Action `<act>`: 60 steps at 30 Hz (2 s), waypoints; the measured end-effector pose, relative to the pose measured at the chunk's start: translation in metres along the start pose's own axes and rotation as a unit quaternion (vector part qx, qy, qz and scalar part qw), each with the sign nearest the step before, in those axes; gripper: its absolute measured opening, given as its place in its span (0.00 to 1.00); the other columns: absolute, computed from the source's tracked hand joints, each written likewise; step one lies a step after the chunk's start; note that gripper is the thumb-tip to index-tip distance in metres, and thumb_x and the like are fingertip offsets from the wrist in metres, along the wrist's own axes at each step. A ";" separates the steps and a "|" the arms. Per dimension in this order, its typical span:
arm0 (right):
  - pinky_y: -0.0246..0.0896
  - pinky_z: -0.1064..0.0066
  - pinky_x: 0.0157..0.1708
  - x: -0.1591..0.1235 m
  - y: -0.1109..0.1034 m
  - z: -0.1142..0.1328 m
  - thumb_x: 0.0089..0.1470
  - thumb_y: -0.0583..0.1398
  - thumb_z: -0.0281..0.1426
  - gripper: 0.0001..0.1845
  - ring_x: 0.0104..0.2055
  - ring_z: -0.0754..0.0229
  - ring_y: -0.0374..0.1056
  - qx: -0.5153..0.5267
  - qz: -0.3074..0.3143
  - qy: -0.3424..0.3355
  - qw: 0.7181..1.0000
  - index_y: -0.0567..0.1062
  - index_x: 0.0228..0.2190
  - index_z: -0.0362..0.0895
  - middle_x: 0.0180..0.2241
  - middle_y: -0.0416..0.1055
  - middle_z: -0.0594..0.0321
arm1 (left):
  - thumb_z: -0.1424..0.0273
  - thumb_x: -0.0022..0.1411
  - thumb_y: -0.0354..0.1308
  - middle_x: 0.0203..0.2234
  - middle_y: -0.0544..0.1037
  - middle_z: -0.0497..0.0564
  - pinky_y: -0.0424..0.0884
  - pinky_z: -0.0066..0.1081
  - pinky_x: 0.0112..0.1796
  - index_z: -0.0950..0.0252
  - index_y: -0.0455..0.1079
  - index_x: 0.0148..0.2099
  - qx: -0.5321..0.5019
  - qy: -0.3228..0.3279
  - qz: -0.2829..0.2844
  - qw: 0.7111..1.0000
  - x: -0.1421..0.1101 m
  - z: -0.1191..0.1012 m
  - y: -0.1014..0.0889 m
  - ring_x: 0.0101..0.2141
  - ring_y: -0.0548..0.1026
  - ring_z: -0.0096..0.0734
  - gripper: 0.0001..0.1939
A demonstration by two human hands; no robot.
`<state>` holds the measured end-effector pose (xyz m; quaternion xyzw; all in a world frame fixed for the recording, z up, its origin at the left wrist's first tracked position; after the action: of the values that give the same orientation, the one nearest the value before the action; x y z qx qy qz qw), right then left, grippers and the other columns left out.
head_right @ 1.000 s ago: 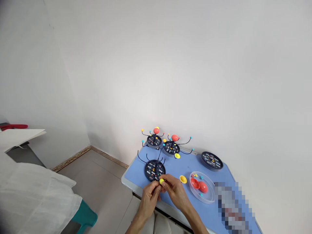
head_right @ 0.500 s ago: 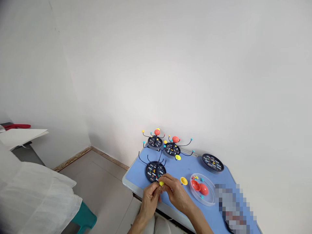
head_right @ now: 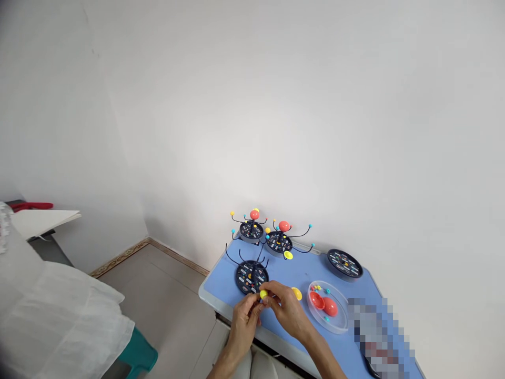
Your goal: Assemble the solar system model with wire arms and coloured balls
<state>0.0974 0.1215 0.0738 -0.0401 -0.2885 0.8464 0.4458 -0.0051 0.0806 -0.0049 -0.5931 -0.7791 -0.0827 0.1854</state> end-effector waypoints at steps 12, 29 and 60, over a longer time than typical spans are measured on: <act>0.70 0.61 0.35 -0.001 -0.004 -0.012 0.51 0.60 0.55 0.26 0.31 0.53 0.70 0.075 -0.028 0.039 0.996 0.80 0.37 0.46 0.28 0.76 0.59 | 0.75 0.68 0.46 0.40 0.74 0.57 0.75 0.32 0.35 0.62 0.74 0.46 0.176 0.107 0.013 0.979 -0.002 -0.022 -0.009 0.35 0.77 0.35 0.16; 0.69 0.61 0.33 0.004 0.003 -0.024 0.47 0.63 0.56 0.28 0.27 0.55 0.70 0.129 -0.002 0.076 0.989 0.82 0.34 0.45 0.26 0.77 0.60 | 0.70 0.72 0.44 0.37 0.69 0.52 0.71 0.26 0.33 0.61 0.74 0.38 0.136 0.121 0.031 0.983 0.008 -0.024 -0.006 0.31 0.71 0.28 0.17; 0.64 0.68 0.37 -0.002 -0.001 0.020 0.64 0.50 0.33 0.14 0.35 0.58 0.70 -0.148 0.065 -0.070 0.984 0.75 0.36 0.46 0.37 0.74 0.58 | 0.68 0.70 0.49 0.30 0.68 0.49 0.68 0.25 0.32 0.61 0.76 0.36 0.137 0.088 0.016 0.986 0.009 -0.011 0.001 0.30 0.70 0.28 0.15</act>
<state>0.0934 0.1114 0.0905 -0.0650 -0.4378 0.8223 0.3576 -0.0044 0.0851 0.0084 -0.5651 -0.7539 -0.0240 0.3344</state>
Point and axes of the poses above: each hand's wrist, its own x-axis towards the middle knuckle, its own y-axis out of the palm, z = x × y, the point moved 7 cm from there along x, towards the middle knuckle
